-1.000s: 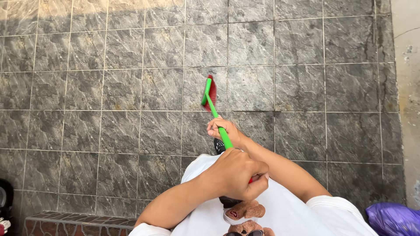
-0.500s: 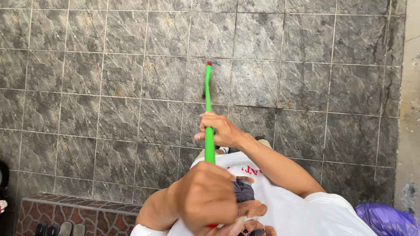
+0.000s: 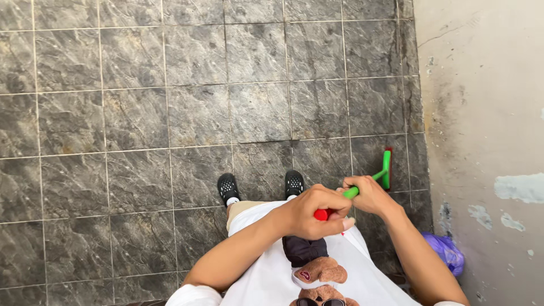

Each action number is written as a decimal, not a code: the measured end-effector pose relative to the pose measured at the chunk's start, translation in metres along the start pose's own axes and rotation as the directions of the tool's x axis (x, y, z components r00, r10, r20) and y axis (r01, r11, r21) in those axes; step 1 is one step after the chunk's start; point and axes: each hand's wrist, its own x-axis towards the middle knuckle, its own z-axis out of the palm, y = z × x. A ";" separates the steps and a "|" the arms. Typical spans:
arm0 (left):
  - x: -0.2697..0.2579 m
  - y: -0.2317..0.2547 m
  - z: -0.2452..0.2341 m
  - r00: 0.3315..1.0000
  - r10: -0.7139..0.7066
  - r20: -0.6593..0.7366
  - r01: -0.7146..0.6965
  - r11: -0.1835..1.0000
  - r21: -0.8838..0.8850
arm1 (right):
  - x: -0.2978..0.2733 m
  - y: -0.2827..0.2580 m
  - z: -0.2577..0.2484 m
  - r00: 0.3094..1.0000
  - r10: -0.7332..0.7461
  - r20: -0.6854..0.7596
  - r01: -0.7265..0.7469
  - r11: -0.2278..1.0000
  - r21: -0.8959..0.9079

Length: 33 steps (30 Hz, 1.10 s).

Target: The person sweeps a tiled floor using a green broom with red bristles. They move the broom back and forth across the surface, gathering debris into a red dustpan positioned nearby. The person navigates around a parked car and a covered scooter while cleaning.

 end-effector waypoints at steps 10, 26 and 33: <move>0.102 -0.137 0.060 0.999 -0.035 -0.009 0.035 0.999 0.007 | -0.013 0.187 0.004 0.844 0.174 -0.507 -0.271 0.955 -0.123; 0.015 0.066 0.003 0.983 -0.129 -0.127 0.163 0.936 0.312 | 0.045 -0.082 0.029 0.976 -0.156 0.150 0.046 0.825 0.563; -0.047 0.106 -0.040 0.984 -0.105 -0.145 0.162 0.865 0.474 | 0.104 -0.187 0.090 0.912 -0.349 0.216 0.174 0.805 0.567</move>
